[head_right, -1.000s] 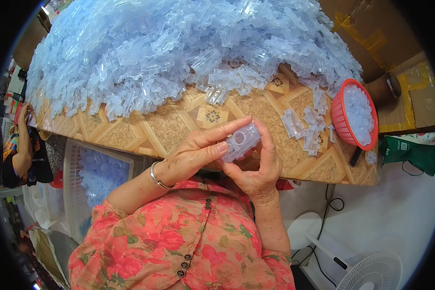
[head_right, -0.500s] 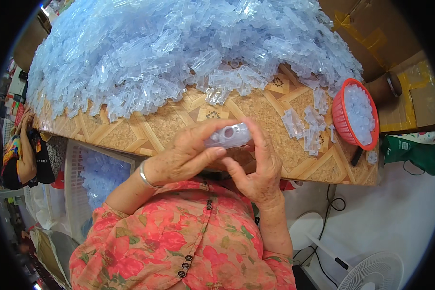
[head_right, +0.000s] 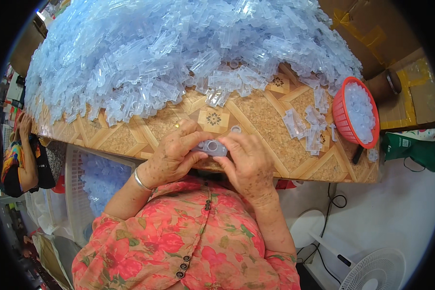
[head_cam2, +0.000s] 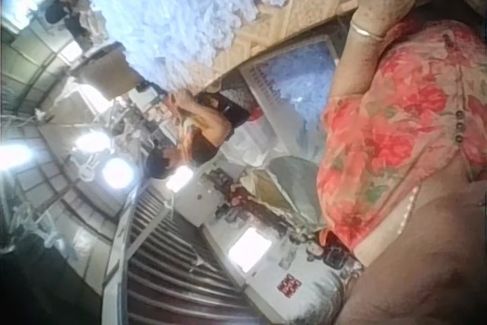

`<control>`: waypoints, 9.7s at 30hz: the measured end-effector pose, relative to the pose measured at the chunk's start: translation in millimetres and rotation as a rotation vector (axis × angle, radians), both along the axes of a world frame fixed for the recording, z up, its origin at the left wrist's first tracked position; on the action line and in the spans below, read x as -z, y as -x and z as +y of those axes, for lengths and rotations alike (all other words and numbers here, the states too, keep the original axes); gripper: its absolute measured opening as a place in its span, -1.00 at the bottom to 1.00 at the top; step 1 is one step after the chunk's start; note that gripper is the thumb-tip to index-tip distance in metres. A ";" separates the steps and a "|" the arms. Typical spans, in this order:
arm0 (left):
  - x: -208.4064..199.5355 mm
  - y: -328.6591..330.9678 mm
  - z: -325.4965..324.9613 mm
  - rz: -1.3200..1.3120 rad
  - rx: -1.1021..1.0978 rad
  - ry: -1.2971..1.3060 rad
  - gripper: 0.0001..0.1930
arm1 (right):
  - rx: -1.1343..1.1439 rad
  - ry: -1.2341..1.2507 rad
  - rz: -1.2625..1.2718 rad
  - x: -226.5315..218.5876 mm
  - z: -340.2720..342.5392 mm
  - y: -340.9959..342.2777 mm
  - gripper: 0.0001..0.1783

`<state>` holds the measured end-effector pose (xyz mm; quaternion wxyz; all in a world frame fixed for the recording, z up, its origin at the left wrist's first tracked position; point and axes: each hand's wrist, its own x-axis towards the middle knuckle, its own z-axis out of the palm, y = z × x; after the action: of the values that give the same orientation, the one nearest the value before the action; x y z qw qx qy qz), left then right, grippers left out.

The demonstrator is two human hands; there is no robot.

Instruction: The person sits on the floor and assembles small translucent plastic components by hand. They pick up individual parts from a large pile, fit them together, and place the assembled units into a red basket.

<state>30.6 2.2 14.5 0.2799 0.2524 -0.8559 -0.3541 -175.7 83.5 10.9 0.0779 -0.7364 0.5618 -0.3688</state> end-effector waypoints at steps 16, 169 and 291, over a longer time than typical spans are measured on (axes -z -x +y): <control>7.1 9.1 4.2 0.084 -0.060 0.090 -0.57 | 0.143 -0.180 -0.093 -7.2 -8.9 32.2 -0.73; -21.1 60.5 -5.1 -0.261 0.010 -0.842 -0.69 | 0.160 -1.420 -0.830 -70.9 -17.3 30.2 -0.75; -6.5 71.8 3.1 -0.067 -0.030 0.175 -0.38 | 0.653 0.075 0.251 -0.3 20.7 79.5 -0.64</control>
<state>-41.2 5.4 21.0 0.2775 0.2512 -0.8885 -0.2653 -255.3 104.2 11.2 -0.1408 -0.5598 0.7591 -0.3009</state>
